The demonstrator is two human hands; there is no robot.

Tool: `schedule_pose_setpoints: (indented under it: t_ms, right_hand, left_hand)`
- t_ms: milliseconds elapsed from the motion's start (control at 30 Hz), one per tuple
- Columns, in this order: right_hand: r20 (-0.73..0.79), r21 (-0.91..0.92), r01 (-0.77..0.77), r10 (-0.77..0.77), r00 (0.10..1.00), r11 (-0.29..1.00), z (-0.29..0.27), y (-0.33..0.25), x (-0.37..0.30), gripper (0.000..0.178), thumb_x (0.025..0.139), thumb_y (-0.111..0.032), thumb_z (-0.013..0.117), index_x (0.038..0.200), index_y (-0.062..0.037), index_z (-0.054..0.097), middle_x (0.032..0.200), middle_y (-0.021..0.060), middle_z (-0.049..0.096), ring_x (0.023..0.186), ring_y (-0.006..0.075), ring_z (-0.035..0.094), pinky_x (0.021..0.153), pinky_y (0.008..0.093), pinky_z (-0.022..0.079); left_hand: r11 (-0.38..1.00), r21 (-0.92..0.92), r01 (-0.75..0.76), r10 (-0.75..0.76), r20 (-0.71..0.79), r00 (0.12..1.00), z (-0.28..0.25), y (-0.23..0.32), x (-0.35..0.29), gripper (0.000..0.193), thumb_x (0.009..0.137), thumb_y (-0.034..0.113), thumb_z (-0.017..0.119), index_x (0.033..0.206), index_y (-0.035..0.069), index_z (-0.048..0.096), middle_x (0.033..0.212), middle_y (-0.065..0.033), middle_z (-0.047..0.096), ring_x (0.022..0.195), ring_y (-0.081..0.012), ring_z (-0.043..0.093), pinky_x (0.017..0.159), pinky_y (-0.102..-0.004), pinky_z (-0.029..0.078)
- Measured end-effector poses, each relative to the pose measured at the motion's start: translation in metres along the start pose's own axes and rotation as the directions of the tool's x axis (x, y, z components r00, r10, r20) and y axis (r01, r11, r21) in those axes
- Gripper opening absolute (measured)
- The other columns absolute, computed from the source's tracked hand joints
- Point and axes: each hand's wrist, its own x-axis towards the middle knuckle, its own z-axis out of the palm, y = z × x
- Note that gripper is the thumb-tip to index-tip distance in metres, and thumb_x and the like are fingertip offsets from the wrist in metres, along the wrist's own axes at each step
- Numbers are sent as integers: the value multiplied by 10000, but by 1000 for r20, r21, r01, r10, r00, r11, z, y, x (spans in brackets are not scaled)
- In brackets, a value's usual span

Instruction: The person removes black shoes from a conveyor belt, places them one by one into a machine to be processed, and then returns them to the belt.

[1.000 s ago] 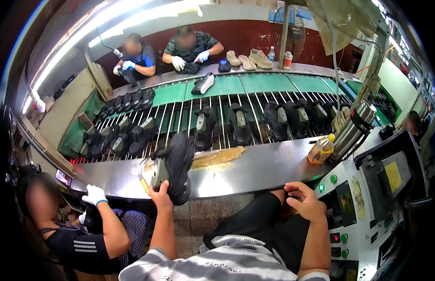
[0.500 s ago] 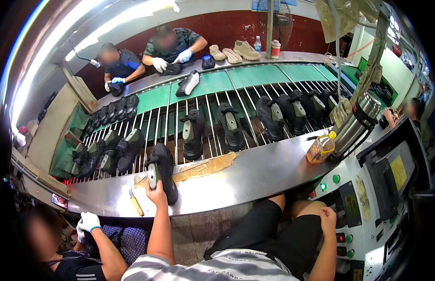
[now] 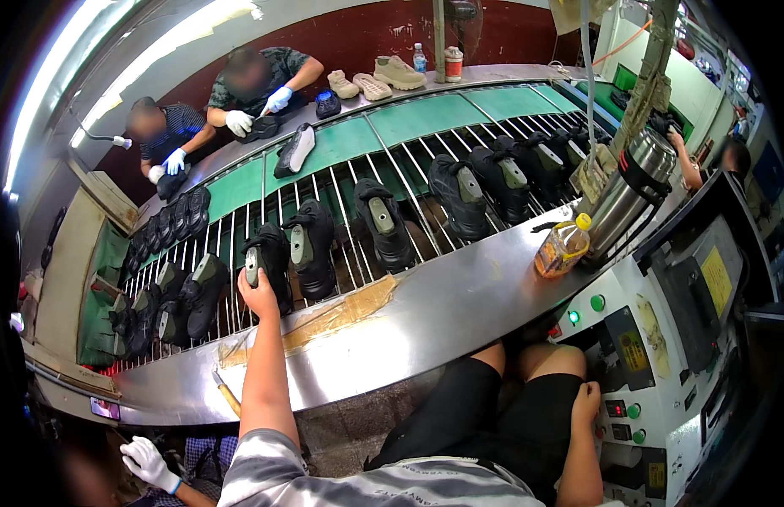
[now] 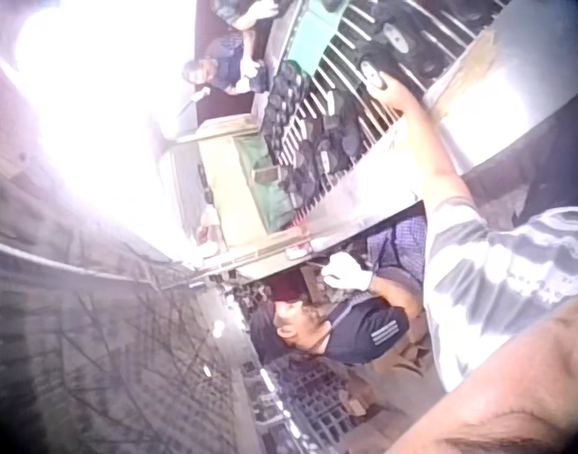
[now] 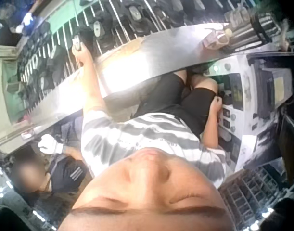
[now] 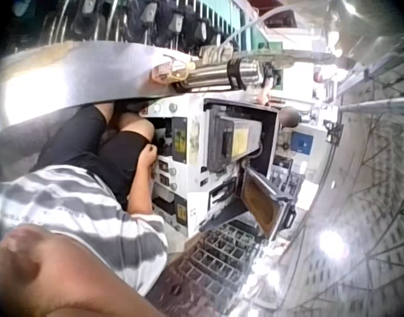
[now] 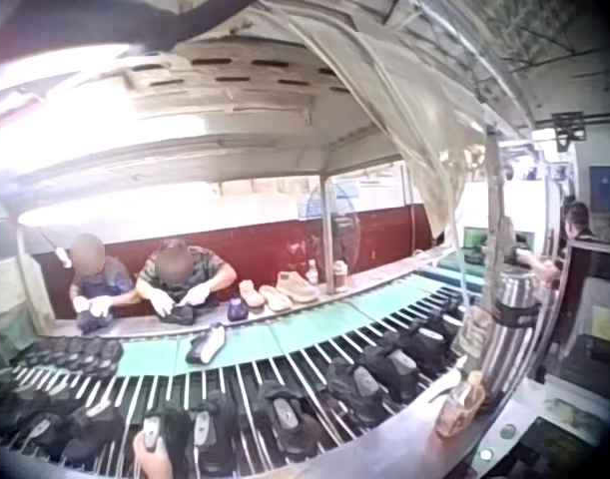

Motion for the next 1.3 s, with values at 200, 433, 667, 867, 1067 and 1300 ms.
schedule_pose_setpoints:
  t_ms: [200, 433, 667, 867, 1067, 1300]
  right_hand:
    - [-35, 12, -3, 4, 999, 1000, 1, 2, -2, 156, 875, -123, 534, 820, 23, 524, 721, 141, 524, 675, 223, 503, 680, 355, 432]
    - [-72, 75, -11, 16, 997, 997, 6, 33, 1, 145, 874, -126, 556, 829, 10, 535, 703, 108, 524, 671, 183, 504, 656, 345, 427]
    - [-48, 124, -28, 34, 998, 992, 1, 11, -2, 122, 884, -120, 538, 848, -9, 502, 723, 80, 470, 681, 194, 462, 679, 345, 416]
    - [-69, 217, 0, 15, 998, 976, 5, 31, 1, 125, 878, -119, 550, 854, -2, 516, 751, 85, 517, 698, 187, 492, 685, 343, 424]
    - [-61, 201, -76, 90, 994, 977, -2, 15, -5, 114, 864, -108, 559, 846, -1, 525, 734, 90, 520, 696, 195, 514, 687, 335, 431]
    - [-89, 153, -64, 78, 993, 986, -2, 10, -6, 146, 847, -148, 576, 881, -6, 566, 789, 166, 612, 745, 325, 605, 695, 399, 471]
  left_hand:
    - [999, -23, 28, -27, 44, 999, 14, -4, -2, 500, 882, 269, 671, 1264, -21, 530, 1299, -197, 512, 1182, -360, 504, 1020, -408, 390]
    - [939, 209, -272, 266, 58, 962, 14, 81, -40, 724, 758, 138, 642, 1401, -9, 342, 1394, -254, 353, 1300, -419, 343, 1103, -498, 270]
    - [966, -104, 237, -170, 435, 884, 83, 82, -35, 666, 798, 279, 703, 1335, -42, 476, 1249, -247, 586, 1162, -366, 568, 987, -399, 424]
    - [956, -18, 292, -261, 400, 878, 93, 98, -51, 672, 801, 305, 700, 1338, -29, 474, 1248, -257, 581, 1167, -387, 557, 994, -409, 418]
    - [962, -40, 270, -259, 179, 949, 95, 88, -79, 739, 790, 301, 733, 1359, -48, 416, 1311, -244, 513, 1224, -393, 481, 1030, -423, 374]
    - [879, -116, 462, -312, 592, 743, 31, 194, -258, 302, 788, 215, 696, 999, 6, 638, 970, -168, 620, 963, -298, 575, 862, -394, 448]
